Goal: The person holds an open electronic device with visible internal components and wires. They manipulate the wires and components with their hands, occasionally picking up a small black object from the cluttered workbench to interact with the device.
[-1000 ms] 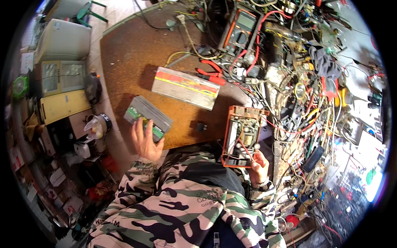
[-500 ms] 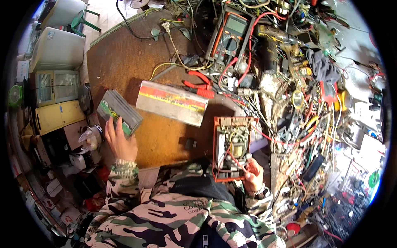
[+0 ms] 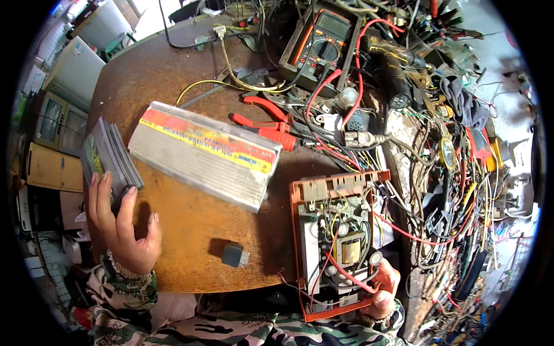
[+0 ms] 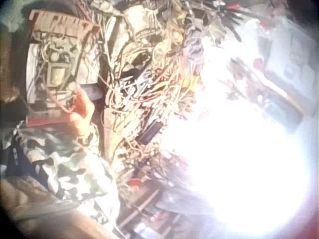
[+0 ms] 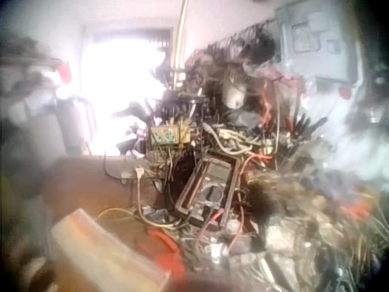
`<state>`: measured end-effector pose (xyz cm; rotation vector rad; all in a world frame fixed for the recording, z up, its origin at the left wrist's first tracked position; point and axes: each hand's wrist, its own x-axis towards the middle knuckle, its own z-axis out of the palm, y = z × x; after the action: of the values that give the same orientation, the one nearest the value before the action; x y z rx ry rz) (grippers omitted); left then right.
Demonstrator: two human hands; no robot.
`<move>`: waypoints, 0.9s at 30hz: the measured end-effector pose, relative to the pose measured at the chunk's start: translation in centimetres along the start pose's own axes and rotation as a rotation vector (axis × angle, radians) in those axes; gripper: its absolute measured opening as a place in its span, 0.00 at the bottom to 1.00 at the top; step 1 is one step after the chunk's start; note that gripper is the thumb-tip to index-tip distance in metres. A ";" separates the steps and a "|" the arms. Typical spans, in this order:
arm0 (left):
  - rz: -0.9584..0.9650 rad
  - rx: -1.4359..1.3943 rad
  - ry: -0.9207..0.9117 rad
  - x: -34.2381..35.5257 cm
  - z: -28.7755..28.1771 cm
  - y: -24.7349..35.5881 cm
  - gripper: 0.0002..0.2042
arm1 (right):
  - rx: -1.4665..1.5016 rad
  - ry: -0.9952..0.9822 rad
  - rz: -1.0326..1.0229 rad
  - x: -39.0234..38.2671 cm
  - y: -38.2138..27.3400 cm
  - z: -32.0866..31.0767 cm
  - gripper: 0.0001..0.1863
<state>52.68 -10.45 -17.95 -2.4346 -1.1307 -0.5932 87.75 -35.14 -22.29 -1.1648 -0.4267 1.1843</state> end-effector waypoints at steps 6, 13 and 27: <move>0.109 -0.077 0.147 -0.2 -1.7 2.5 0.29 | 0.017 0.027 -0.222 -1.2 4.2 1.3 0.40; 0.160 -0.336 0.036 7.1 0.7 8.4 0.37 | 0.090 -0.083 -0.261 -2.8 6.2 0.0 0.29; 0.138 -0.300 0.039 6.7 1.6 7.8 0.33 | 0.045 -0.029 -0.221 -3.6 5.3 -0.1 0.25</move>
<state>63.03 -10.09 -17.06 -2.7117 -0.9028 -0.8125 83.85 -38.78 -25.85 -1.0347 -0.5344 1.0148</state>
